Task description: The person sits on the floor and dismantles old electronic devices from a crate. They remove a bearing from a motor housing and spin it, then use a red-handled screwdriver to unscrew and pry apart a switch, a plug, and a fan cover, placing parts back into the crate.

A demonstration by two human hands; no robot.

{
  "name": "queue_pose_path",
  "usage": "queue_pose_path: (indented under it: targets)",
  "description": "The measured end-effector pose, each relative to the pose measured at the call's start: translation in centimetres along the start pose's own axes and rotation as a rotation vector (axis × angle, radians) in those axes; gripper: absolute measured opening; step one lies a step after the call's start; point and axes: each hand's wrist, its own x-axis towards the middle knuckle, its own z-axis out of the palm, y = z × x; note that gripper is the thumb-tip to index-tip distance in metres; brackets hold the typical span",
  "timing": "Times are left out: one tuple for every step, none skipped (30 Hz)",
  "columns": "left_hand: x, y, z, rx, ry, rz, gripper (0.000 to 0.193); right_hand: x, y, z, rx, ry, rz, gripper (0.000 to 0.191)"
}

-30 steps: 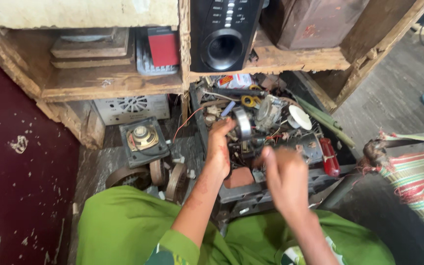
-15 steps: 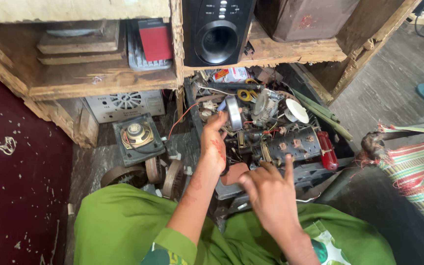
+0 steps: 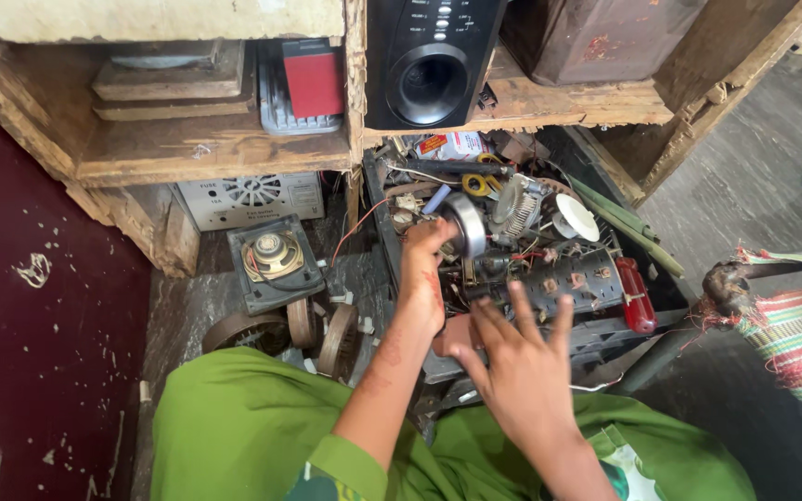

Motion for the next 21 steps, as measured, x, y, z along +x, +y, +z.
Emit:
queue_pose_path:
  targets:
    - [0.0,0.0,0.0,0.068,0.033,0.026,0.032,-1.9,0.4,0.9,-0.007,0.059,-0.025,0.046]
    - [0.1,0.0,-0.1,0.036,0.031,0.033,0.033,-3.0,0.9,1.6,-0.013,0.114,-0.041,0.041]
    - [0.1,0.0,-0.2,0.009,0.023,0.04,0.034,-3.4,1.3,2.0,0.043,0.04,0.041,0.044]
    - [0.1,-0.1,-0.3,-0.017,0.01,0.055,0.034,-2.8,1.8,2.1,0.097,-0.024,0.122,0.047]
    - [0.1,-0.2,-0.3,-0.022,0.01,0.035,0.033,-1.5,2.2,1.8,0.15,-0.084,0.199,0.052]
    - [0.1,-0.5,-0.4,-0.029,0.012,0.019,0.032,0.4,2.4,1.3,0.187,-0.013,0.146,0.055]
    - [0.2,-0.7,-0.5,-0.037,0.013,0.006,0.031,2.7,2.5,0.7,0.223,0.062,0.09,0.058]
    - [0.3,-0.9,-0.5,-0.007,-0.007,0.068,0.029,4.9,2.3,-0.1,0.26,0.138,0.032,0.063]
    - [0.5,-1.1,-0.5,0.024,-0.023,0.127,0.028,7.0,2.1,-0.8,0.245,0.123,-0.003,0.063]
    - [0.6,-1.4,-0.6,0.057,-0.036,0.177,0.027,8.4,1.7,-1.4,0.231,0.1,-0.034,0.064]
    - [0.6,-1.7,-0.8,0.022,-0.046,0.168,0.027,9.2,1.2,-1.8,0.216,0.075,-0.061,0.065]
    - [0.8,-1.8,-0.9,-0.013,-0.063,0.162,0.027,9.1,0.7,-1.9,0.211,0.074,-0.076,0.066]
    - [1.1,-1.9,-0.8,-0.049,-0.084,0.16,0.026,8.2,0.2,-1.8,0.203,0.079,-0.092,0.068]
    - [1.4,-1.9,-0.8,-0.068,-0.064,0.129,0.027,6.8,-0.2,-1.4,0.195,0.081,-0.107,0.069]
    - [1.6,-1.7,-0.6,-0.09,-0.041,0.099,0.029,4.8,-0.6,-0.8,0.199,0.067,-0.087,0.067]
    - [1.8,-1.5,-0.5,-0.114,-0.015,0.071,0.031,2.5,-0.7,-0.1,0.204,0.055,-0.072,0.067]
    - [1.8,-1.4,-0.6,-0.078,-0.003,0.066,0.03,0.4,-0.8,0.7,0.373,-0.133,0.024,0.048]
    - [1.7,-1.2,-0.7,-0.042,0.011,0.058,0.03,-1.3,-0.7,1.5,0.539,-0.326,0.121,0.038]
    - [1.4,-1.0,-0.8,-0.003,0.019,0.046,0.031,-2.4,-0.3,2.1,0.563,-0.278,0.177,0.039]
    - [1.1,-0.9,-0.8,-0.009,0.028,0.023,0.03,-2.8,0.1,2.4,0.582,-0.226,0.232,0.041]
    - [1.0,-0.6,-0.7,-0.012,0.032,0.008,0.029,-2.4,0.7,2.4,0.602,-0.165,0.283,0.045]
